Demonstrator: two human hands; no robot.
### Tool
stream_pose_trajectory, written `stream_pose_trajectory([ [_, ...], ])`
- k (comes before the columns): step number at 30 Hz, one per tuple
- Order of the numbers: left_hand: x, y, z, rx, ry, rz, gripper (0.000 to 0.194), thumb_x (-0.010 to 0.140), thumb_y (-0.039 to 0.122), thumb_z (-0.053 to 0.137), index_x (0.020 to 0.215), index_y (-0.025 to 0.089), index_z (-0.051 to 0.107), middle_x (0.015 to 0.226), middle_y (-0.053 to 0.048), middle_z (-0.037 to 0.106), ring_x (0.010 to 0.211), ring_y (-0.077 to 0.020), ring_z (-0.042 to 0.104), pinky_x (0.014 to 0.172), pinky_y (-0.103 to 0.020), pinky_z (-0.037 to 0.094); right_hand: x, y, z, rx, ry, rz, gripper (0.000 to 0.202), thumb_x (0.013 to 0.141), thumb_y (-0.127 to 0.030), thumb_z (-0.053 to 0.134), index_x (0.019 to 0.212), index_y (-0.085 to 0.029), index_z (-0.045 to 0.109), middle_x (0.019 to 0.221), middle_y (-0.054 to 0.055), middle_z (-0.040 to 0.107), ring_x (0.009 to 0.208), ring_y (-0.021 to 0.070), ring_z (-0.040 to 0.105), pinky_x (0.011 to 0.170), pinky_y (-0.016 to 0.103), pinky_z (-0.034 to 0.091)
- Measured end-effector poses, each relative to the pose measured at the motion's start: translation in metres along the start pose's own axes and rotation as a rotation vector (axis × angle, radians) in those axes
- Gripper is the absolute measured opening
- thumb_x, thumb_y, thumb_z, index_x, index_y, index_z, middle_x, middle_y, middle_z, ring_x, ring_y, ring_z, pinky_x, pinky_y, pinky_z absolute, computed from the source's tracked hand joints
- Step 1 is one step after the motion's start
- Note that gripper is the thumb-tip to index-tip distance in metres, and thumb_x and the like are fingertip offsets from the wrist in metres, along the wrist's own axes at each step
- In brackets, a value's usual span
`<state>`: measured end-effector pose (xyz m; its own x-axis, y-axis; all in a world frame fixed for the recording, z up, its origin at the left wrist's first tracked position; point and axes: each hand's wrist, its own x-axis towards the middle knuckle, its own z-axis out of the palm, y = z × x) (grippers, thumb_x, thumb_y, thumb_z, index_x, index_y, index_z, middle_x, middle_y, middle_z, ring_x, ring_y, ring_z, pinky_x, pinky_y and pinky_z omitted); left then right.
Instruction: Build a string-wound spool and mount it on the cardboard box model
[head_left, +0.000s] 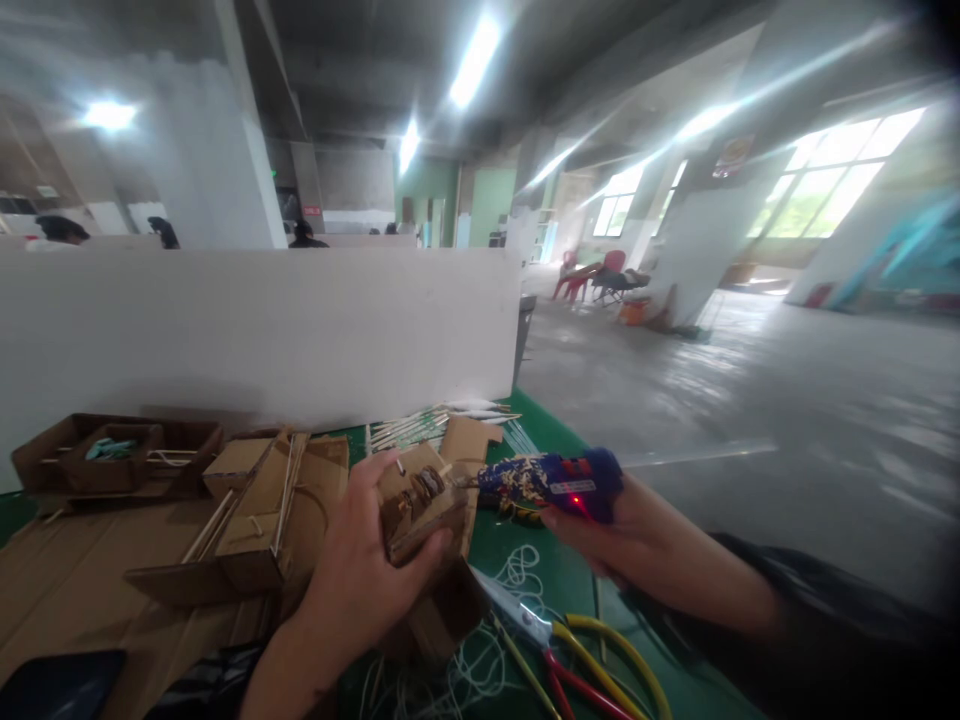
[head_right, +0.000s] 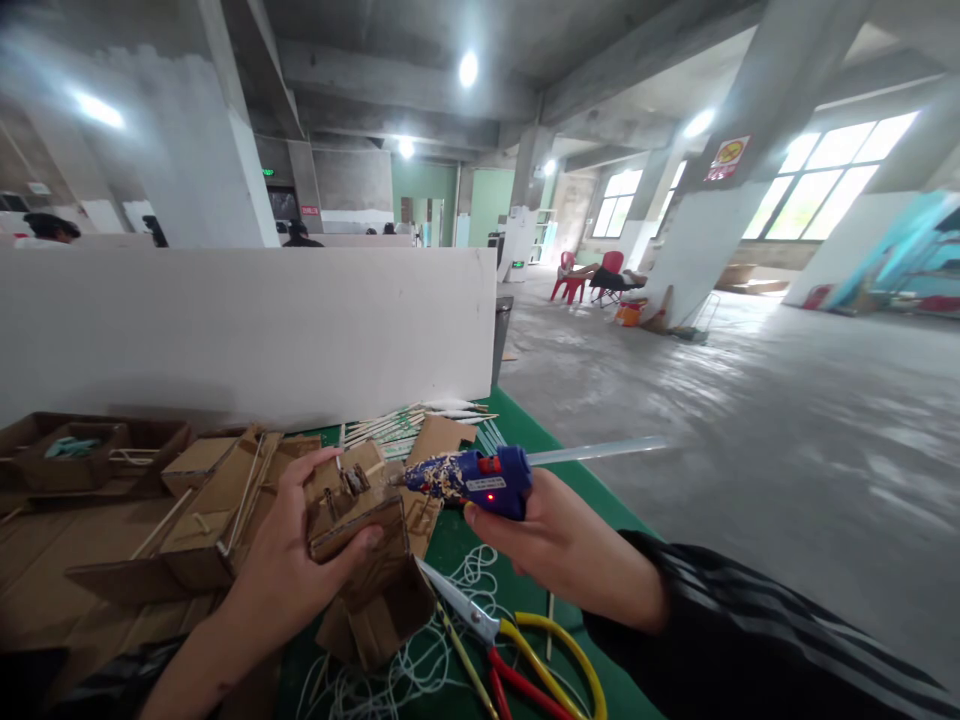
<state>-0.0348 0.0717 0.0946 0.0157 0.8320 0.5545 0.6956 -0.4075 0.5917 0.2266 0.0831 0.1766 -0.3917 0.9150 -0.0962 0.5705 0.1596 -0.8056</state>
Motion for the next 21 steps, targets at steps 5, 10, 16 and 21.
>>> stream_pose_trajectory([
  [5,-0.0013,0.0002,-0.0002,0.003,0.0,0.001,0.071,0.081,0.039,0.068,0.138,0.026,0.03,0.138,-0.014,0.047,0.126,-0.0326,0.051,0.104,-0.056,0.044,-0.0038,-0.0004,0.0003,-0.002,0.016,-0.016,0.024,0.09,-0.043,0.054,0.083,-0.02,0.053,0.052,-0.007,0.048,0.045,0.0089,0.045,0.039,0.018,0.036],
  [10,-0.0017,-0.0006,0.0012,-0.006,-0.001,-0.005,0.071,0.081,0.042,0.069,0.138,0.026,0.03,0.137,-0.013,0.047,0.126,-0.0331,0.051,0.103,-0.058,0.043,-0.0053,0.0016,-0.0014,-0.018,0.004,0.018,0.024,0.091,-0.043,0.054,0.082,-0.021,0.053,0.05,-0.008,0.047,0.043,0.0091,0.045,0.039,0.018,0.036],
  [16,-0.0018,-0.001,0.0019,-0.007,0.0,-0.014,0.072,0.081,0.043,0.069,0.139,0.028,0.029,0.139,-0.013,0.046,0.127,-0.0332,0.05,0.103,-0.058,0.043,-0.0086,0.0019,-0.0013,0.009,0.011,0.019,0.022,0.09,-0.042,0.054,0.082,-0.021,0.051,0.05,-0.008,0.048,0.043,0.0088,0.044,0.038,0.018,0.036],
  [21,-0.0021,-0.0014,0.0022,-0.001,-0.001,-0.021,0.072,0.081,0.042,0.069,0.139,0.029,0.029,0.138,-0.012,0.047,0.126,-0.0329,0.05,0.103,-0.058,0.044,-0.0093,0.0004,-0.0008,0.03,-0.016,0.03,0.023,0.089,-0.042,0.055,0.082,-0.021,0.051,0.049,-0.008,0.047,0.042,0.0087,0.043,0.038,0.018,0.035],
])
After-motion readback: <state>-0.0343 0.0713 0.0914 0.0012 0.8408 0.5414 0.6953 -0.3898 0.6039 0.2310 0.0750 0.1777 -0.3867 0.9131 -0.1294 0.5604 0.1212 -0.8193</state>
